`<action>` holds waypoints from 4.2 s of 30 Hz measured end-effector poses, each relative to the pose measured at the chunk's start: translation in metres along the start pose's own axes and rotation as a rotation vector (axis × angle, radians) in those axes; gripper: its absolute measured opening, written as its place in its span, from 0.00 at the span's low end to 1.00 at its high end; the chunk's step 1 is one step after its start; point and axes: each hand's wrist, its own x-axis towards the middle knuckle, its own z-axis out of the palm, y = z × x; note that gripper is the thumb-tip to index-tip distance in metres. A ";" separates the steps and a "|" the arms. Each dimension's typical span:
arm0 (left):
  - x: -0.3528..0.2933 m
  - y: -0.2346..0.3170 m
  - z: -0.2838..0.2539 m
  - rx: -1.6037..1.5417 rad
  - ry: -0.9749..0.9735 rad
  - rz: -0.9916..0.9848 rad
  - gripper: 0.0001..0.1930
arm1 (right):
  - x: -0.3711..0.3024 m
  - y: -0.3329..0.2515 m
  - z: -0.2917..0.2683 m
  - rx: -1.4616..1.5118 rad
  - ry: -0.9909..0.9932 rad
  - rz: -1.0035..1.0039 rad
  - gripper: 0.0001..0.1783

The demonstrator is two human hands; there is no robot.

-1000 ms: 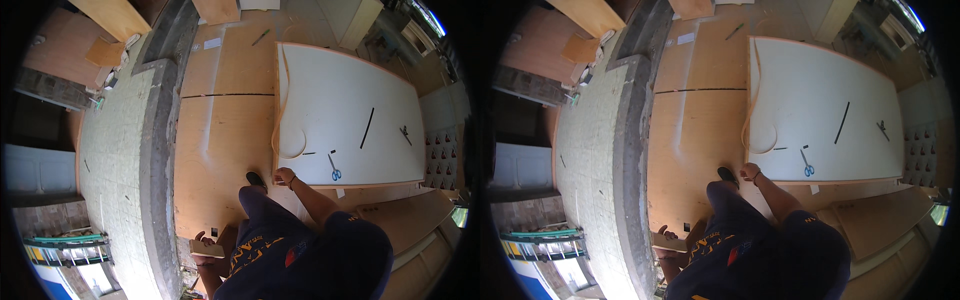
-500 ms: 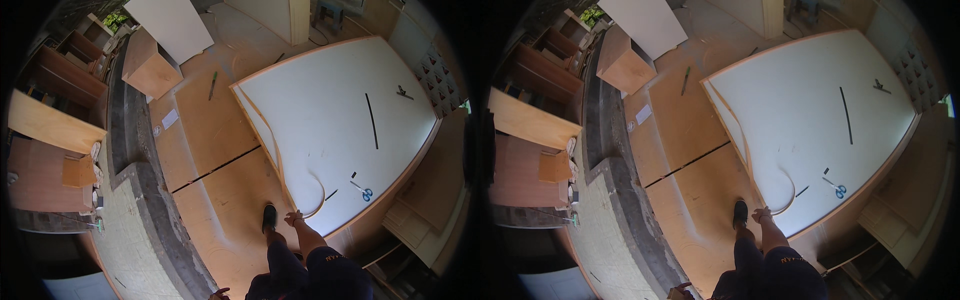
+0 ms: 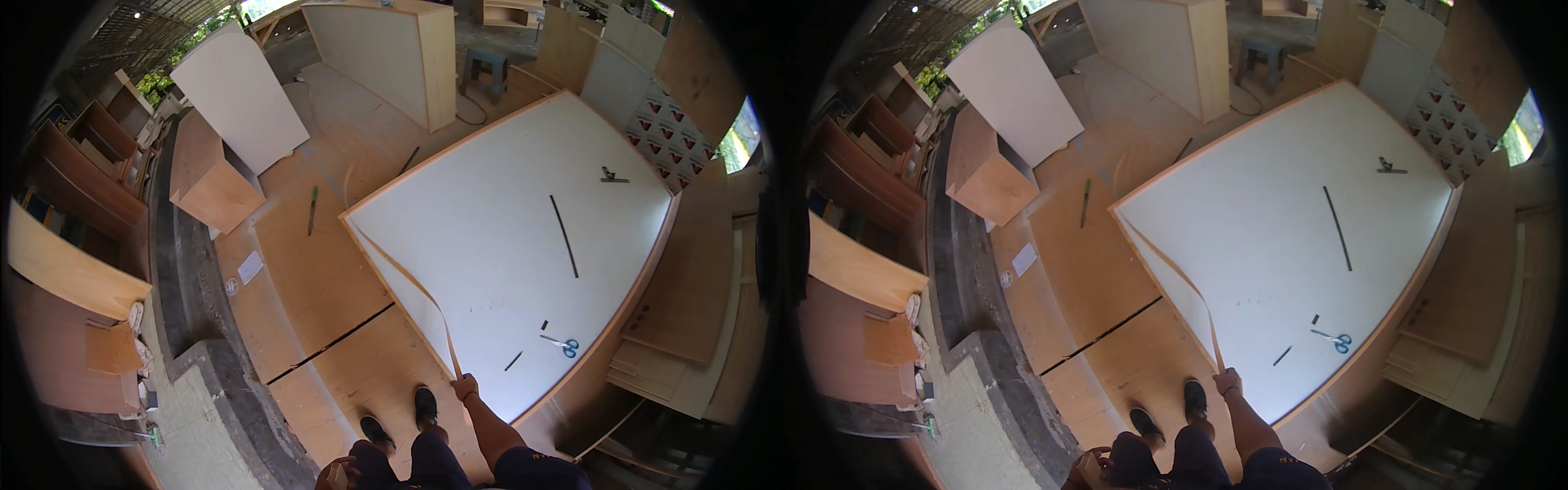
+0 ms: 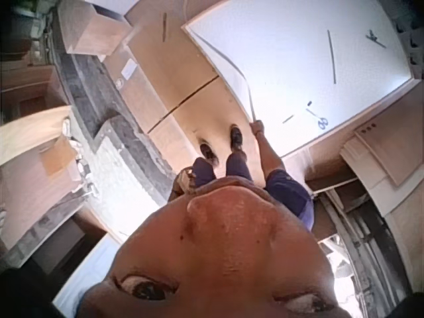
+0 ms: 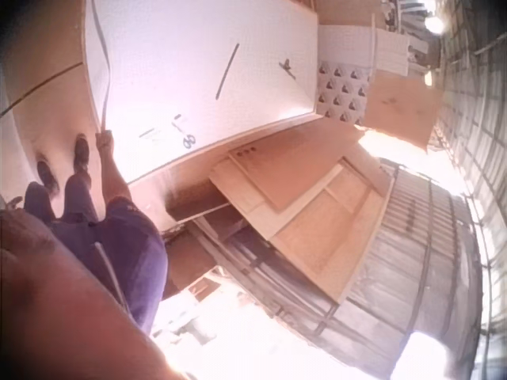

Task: The person applies thin wooden strips to the edges of white panels, uses a sanding block to rub the edges, and trims the excess strip material using scissors.

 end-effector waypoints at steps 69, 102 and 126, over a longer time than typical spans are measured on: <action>0.274 0.521 0.200 0.497 0.284 0.447 0.18 | -0.445 -0.396 -0.250 -0.085 0.095 -0.133 0.12; 0.064 0.320 0.192 1.823 -0.663 1.252 0.12 | -0.392 -0.324 -0.208 -0.171 0.366 -0.084 0.10; 0.118 0.296 0.219 2.328 -0.501 0.557 0.23 | -0.432 -0.325 -0.203 1.222 0.274 -0.254 0.29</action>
